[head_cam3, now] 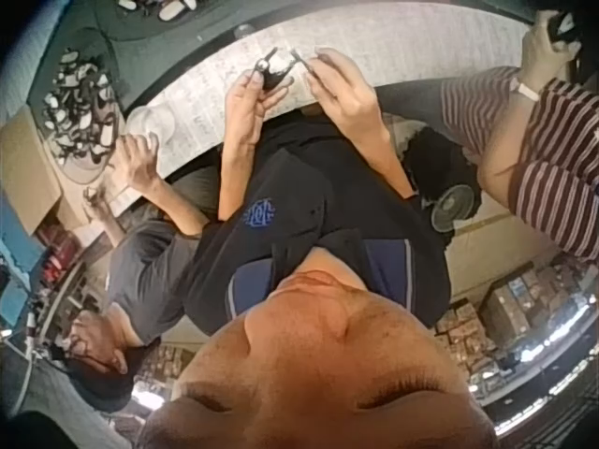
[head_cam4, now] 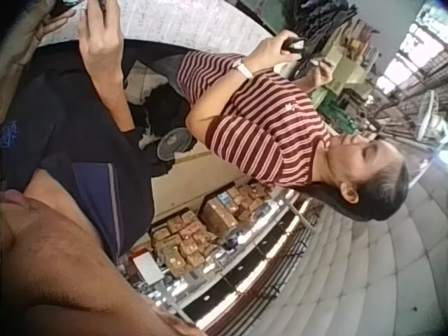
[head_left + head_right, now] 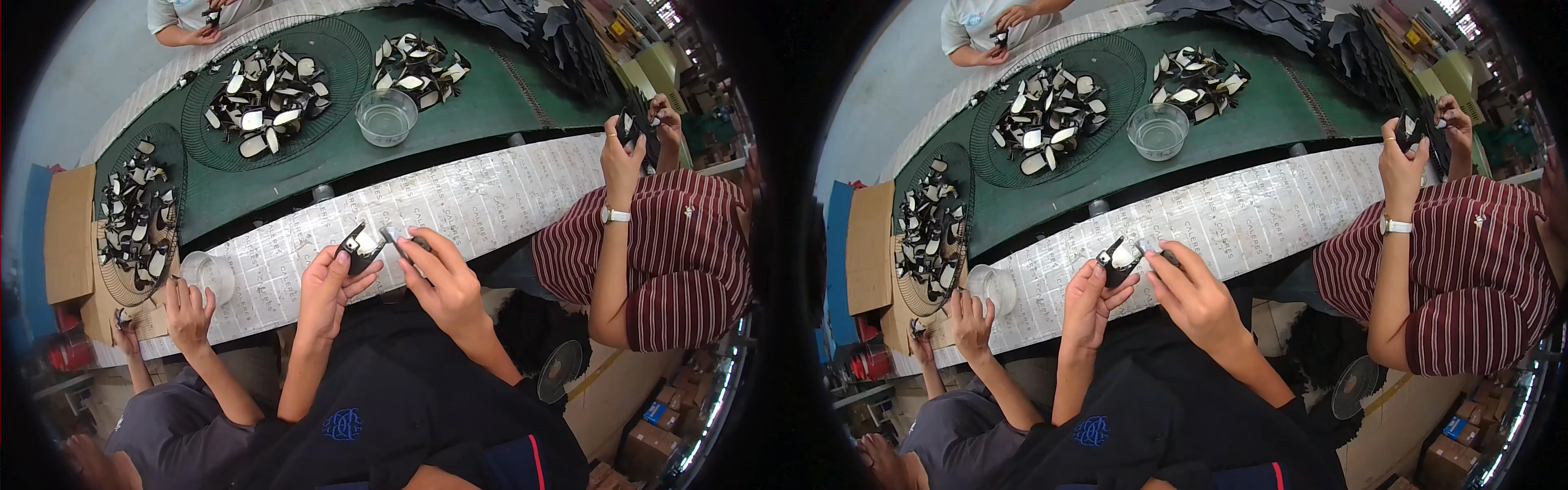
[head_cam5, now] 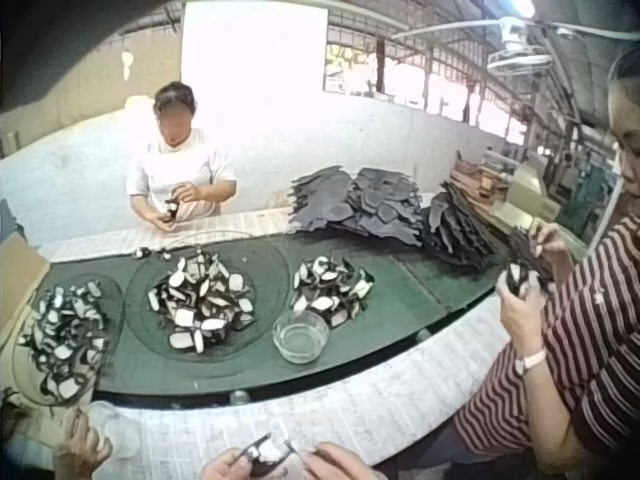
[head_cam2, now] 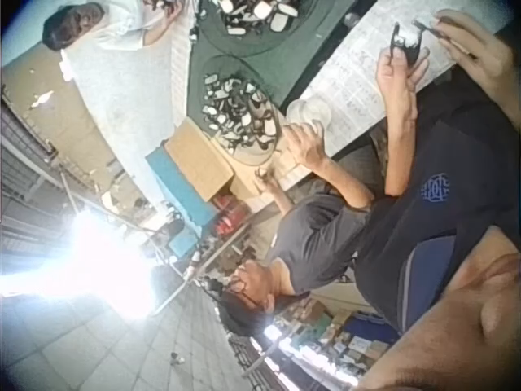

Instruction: Assembling and prepping small black and white shoe components on a production line.

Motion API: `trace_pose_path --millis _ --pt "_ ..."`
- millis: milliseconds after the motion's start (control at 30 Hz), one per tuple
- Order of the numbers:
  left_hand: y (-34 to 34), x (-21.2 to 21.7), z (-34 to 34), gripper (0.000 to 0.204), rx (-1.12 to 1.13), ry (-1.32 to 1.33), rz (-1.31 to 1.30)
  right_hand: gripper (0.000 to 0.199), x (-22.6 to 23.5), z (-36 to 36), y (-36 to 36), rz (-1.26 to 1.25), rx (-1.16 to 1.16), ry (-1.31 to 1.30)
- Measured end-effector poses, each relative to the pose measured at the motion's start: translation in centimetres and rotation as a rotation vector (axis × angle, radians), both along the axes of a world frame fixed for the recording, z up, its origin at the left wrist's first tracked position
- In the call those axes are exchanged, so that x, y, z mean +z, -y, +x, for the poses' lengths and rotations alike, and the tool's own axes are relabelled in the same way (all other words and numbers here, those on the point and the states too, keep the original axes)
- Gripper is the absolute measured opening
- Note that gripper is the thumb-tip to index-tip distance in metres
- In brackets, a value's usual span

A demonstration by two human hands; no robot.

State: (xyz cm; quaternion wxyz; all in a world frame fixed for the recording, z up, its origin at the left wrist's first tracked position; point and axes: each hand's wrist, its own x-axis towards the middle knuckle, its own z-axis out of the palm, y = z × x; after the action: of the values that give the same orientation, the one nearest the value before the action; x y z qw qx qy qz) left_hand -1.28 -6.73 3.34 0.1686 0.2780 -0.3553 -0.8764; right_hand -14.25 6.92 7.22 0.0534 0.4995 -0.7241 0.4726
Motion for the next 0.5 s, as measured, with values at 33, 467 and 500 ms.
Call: trace_pose_path --millis 33,467,500 --pt "0.1 0.0 0.0 0.026 0.0 -0.003 0.0 0.03 0.1 -0.2 0.0 -0.012 -0.023 -0.026" --pt "9.6 6.0 -2.8 0.025 0.112 -0.066 -0.846 0.025 -12.0 -5.9 0.4 -0.094 -0.121 0.831" --pt "11.4 7.5 -4.1 0.027 0.18 -0.011 -1.095 0.027 -13.5 -6.4 0.1 -0.067 -0.126 0.872"
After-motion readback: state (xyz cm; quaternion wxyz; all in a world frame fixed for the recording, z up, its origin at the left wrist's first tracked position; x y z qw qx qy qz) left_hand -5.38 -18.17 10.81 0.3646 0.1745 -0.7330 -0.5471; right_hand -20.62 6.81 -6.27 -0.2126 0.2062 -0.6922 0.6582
